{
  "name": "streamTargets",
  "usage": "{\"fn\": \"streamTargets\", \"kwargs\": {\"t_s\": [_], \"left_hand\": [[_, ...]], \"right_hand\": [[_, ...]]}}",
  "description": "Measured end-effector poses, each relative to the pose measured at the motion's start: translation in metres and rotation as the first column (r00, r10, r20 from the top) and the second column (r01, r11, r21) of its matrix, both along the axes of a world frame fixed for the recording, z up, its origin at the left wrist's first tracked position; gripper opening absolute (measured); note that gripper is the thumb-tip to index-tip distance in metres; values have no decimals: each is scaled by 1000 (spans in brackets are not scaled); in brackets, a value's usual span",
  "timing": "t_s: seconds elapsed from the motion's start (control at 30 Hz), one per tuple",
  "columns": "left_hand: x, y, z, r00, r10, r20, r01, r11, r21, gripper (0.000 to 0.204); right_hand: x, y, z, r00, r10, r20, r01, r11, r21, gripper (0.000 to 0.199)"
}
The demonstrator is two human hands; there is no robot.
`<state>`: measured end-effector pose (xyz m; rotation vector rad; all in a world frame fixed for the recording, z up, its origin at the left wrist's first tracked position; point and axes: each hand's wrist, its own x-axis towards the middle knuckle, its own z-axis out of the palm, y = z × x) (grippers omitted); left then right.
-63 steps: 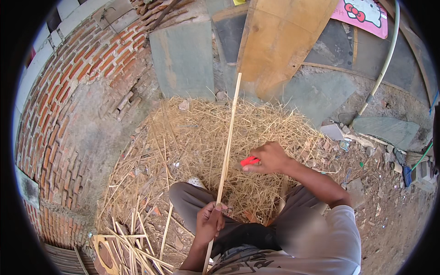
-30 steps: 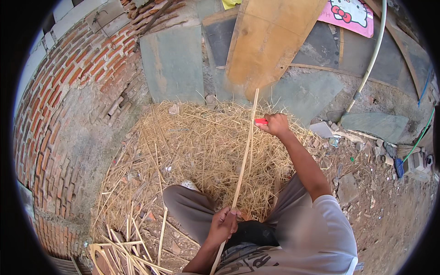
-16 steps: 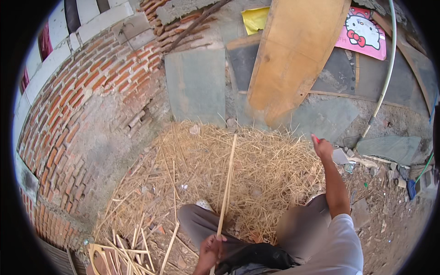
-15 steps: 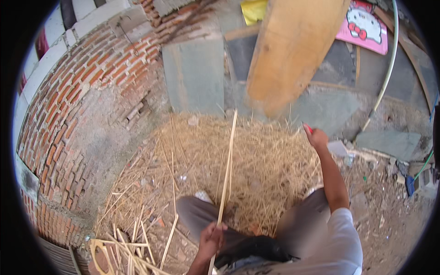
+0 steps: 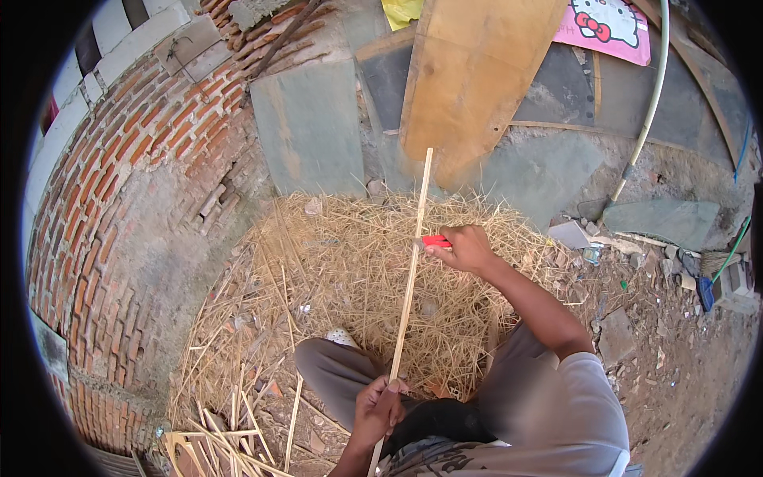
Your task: The person sits cross-legged on a pile of straw and uses a red utility knife to shave the surface of a long bamboo stick. They hold the stick with their left hand and scrape it with the knife in their right hand, moving the tool along the length of the stick repeatedly.
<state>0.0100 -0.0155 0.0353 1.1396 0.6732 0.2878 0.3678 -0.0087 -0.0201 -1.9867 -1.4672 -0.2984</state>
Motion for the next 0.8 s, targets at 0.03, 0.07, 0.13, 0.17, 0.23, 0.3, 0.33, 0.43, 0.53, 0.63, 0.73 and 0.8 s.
{"fn": "streamTargets", "kwargs": {"t_s": [0.03,0.07,0.13,0.17,0.23,0.3,0.33,0.43,0.53,0.63,0.73,0.8], "left_hand": [[0,-1,1,1000,4,-6,-4,1000,9,24],[-1,0,1,1000,3,1,-3,1000,10,24],[-2,0,1,1000,3,17,-3,1000,14,25],[-2,1,2,1000,8,24,-8,1000,-4,25],[-1,1,3,999,19,39,-18,999,-41,25],[0,1,3,1000,-11,20,12,1000,-22,25],[1,1,2,1000,-27,11,27,1000,-13,25],[0,-3,-1,999,-43,-7,43,999,4,24],[-2,-8,-2,998,-65,-15,66,998,13,24],[-1,-16,-6,994,-112,-10,112,993,-22,25],[2,-23,-13,990,-138,16,138,990,-41,24],[5,-25,-9,988,-154,22,155,987,-45,24]], "right_hand": [[5,-2,0,1000,-5,0,5,1000,-5,57],[11,-4,2,1000,-10,4,10,1000,-4,57],[17,-7,1,999,23,25,-23,1000,-3,57],[20,-9,0,997,60,42,-60,998,-6,56],[23,-12,-3,988,134,75,-133,991,-15,56],[14,-10,-2,986,151,77,-154,987,35,56],[10,-9,-1,984,159,78,-164,985,60,56],[7,-2,1,1000,-6,16,5,996,84,57],[30,0,-5,983,-137,-120,146,987,70,59],[58,-6,-15,967,-246,-69,251,965,74,60],[73,-9,-19,956,-288,56,276,947,167,60],[85,-11,-21,957,-274,100,252,950,184,59]]}}
